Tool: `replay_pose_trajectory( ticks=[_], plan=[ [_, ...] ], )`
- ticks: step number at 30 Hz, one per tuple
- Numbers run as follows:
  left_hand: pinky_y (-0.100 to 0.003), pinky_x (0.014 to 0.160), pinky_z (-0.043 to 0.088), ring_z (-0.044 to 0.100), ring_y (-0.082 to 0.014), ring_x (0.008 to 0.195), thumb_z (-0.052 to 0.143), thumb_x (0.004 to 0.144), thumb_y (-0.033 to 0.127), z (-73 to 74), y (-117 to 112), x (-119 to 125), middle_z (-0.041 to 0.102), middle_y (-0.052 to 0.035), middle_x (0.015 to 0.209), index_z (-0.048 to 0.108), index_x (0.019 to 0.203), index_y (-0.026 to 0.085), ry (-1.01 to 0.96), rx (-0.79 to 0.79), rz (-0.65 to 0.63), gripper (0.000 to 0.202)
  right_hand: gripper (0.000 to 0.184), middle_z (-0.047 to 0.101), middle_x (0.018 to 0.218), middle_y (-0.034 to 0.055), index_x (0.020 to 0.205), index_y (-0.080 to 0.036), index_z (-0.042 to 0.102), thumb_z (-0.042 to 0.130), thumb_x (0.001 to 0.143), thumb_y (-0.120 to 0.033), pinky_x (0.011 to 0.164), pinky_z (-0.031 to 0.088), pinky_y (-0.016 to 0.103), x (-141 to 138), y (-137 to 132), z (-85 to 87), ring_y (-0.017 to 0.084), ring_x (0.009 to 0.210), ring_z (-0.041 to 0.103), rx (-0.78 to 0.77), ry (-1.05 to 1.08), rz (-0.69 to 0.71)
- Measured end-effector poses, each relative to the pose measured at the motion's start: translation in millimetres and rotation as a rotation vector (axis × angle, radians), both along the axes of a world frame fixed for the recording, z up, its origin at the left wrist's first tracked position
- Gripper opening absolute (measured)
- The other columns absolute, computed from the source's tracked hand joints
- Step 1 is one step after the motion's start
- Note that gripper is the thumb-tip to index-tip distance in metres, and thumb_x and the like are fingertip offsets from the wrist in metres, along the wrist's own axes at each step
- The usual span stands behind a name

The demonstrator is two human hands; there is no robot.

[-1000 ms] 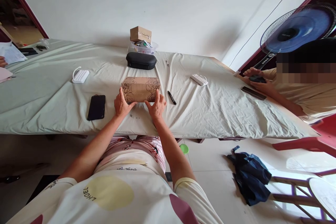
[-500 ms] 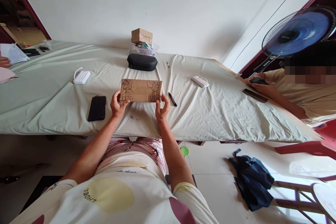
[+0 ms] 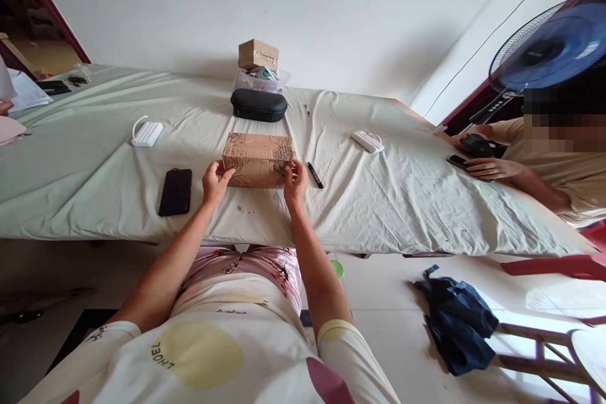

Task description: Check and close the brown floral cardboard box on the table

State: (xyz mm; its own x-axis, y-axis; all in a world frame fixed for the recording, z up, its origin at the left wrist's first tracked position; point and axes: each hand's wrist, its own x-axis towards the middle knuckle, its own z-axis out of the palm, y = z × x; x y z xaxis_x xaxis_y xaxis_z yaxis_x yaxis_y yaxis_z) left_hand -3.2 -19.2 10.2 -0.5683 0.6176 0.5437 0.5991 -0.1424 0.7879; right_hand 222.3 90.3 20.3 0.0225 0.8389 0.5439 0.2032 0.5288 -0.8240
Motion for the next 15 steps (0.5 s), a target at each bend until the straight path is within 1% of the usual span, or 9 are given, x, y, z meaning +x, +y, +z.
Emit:
replay_pose_trajectory(
  ticks=[3, 7, 9, 12, 14, 15],
  plan=[
    [-0.033, 0.084, 0.059, 0.073, -0.0209, 0.088, 0.070, 0.092, 0.034, -7.8, -3.6, -2.5, 0.075, -0.0073, 0.098, 0.064, 0.101, 0.020, -0.036, -0.062, -0.020, 0.018, 0.039, 0.072, 0.107, 0.0091, 0.120, -0.021, 0.067, 0.055, 0.093, -0.047, 0.085, 0.058, 0.038, 8.1, 5.0, -12.6, 0.022, 0.093, 0.067, -0.035, -0.057, 0.025],
    [-0.037, 0.084, 0.058, 0.073, -0.0233, 0.086, 0.073, 0.088, 0.026, -9.0, -8.1, -3.2, 0.076, -0.0064, 0.092, 0.063, 0.092, 0.021, 0.019, -0.191, 0.010, 0.012, 0.035, 0.074, 0.098, 0.0071, 0.118, -0.022, 0.067, 0.058, 0.091, -0.041, 0.083, 0.057, 0.039, 21.6, 5.9, -23.3, 0.022, 0.086, 0.067, -0.086, -0.223, 0.049],
    [-0.040, 0.088, 0.057, 0.073, -0.0263, 0.090, 0.074, 0.087, 0.025, -8.0, -9.3, -2.4, 0.076, -0.0084, 0.094, 0.063, 0.091, 0.021, 0.085, -0.281, 0.042, 0.013, 0.029, 0.075, 0.096, 0.0071, 0.115, -0.022, 0.068, 0.061, 0.090, -0.036, 0.086, 0.055, 0.041, 25.0, 3.6, -25.3, 0.023, 0.086, 0.067, -0.126, -0.362, 0.010],
    [-0.047, 0.094, 0.055, 0.072, -0.0335, 0.102, 0.077, 0.086, 0.027, -7.4, -10.6, -0.6, 0.075, -0.0143, 0.100, 0.063, 0.092, 0.019, 0.210, -0.416, 0.110, 0.018, 0.022, 0.076, 0.100, 0.0088, 0.109, -0.024, 0.069, 0.065, 0.087, -0.026, 0.098, 0.050, 0.048, 26.1, -1.3, -25.5, 0.028, 0.098, 0.068, -0.151, -0.582, -0.071],
    [-0.051, 0.097, 0.054, 0.070, -0.0372, 0.109, 0.078, 0.086, 0.029, -8.2, -11.2, 0.6, 0.074, -0.0171, 0.103, 0.063, 0.094, 0.018, 0.264, -0.459, 0.143, 0.020, 0.021, 0.076, 0.102, 0.0094, 0.108, -0.024, 0.068, 0.065, 0.087, -0.023, 0.102, 0.048, 0.051, 25.2, -4.2, -24.2, 0.029, 0.103, 0.067, -0.162, -0.643, -0.095],
    [-0.052, 0.098, 0.054, 0.069, -0.0380, 0.111, 0.077, 0.087, 0.029, -9.1, -11.2, 1.2, 0.073, -0.0179, 0.104, 0.062, 0.095, 0.018, 0.275, -0.456, 0.148, 0.020, 0.021, 0.076, 0.102, 0.0095, 0.109, -0.024, 0.068, 0.064, 0.088, -0.023, 0.102, 0.048, 0.051, 24.2, -5.4, -23.4, 0.029, 0.103, 0.067, -0.156, -0.633, -0.096]
  ],
)
